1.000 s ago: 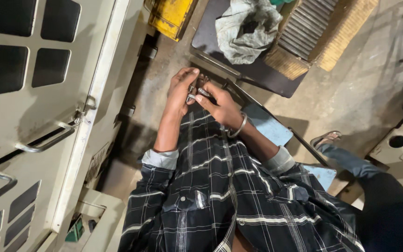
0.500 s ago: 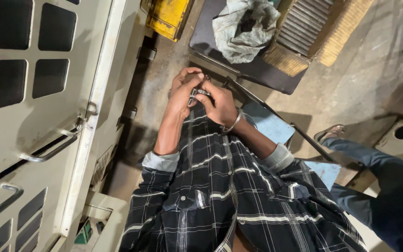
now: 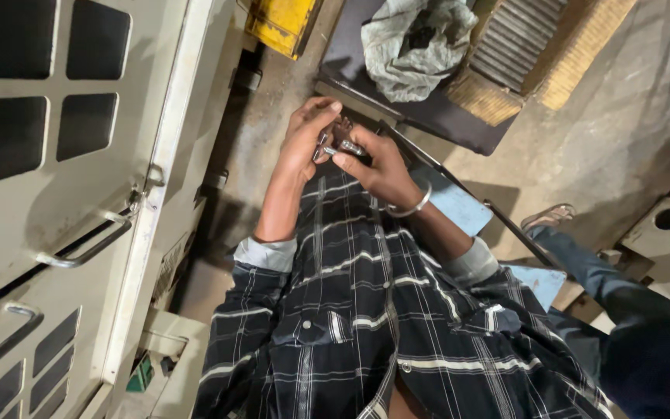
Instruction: The person wipes a metal rod with a cloth, then arranges multiple metal rods in a green plastic bin. The person opens a machine door, reaches inside to adjust a component, and closes the door.
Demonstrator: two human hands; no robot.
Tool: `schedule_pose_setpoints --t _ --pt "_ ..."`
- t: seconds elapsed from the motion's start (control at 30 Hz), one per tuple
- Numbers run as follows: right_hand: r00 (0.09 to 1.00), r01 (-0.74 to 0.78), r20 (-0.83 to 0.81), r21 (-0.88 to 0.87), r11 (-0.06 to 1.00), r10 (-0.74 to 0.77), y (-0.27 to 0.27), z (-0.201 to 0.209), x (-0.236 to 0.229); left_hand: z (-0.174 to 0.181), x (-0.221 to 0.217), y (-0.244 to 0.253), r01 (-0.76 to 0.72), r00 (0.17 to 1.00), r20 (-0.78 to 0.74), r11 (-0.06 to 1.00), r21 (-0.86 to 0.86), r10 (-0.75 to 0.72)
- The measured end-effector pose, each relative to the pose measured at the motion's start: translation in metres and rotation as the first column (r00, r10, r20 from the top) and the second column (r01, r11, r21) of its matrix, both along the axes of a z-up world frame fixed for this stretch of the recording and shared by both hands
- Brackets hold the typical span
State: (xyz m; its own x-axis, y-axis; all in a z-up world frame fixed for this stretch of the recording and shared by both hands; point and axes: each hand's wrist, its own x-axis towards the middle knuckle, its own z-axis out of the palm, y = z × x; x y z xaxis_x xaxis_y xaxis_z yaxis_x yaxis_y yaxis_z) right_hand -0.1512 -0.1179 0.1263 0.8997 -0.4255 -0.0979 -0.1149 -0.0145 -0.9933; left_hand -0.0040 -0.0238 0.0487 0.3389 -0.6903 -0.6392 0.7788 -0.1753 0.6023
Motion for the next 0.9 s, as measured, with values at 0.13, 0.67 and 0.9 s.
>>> schedule_pose_setpoints --t 0.13,0.67,0.9 --pt "0.974 -0.003 -0.226 0.048 0.999 0.014 -0.004 -0.008 0.005 0.009 -0.001 -0.014 0.032 0.998 0.048 0.999 -0.014 -0.031" --pt "0.976 -0.002 0.216 0.001 1.0 0.002 0.0 -0.001 -0.025 -0.032 0.0 -0.034 -0.11 0.918 0.385 0.994 0.012 0.097" --pt "0.838 0.505 -0.279 0.721 0.474 -0.468 -0.053 -0.014 -0.007 -0.098 0.015 -0.047 0.038 0.945 0.303 0.96 0.276 -0.125"
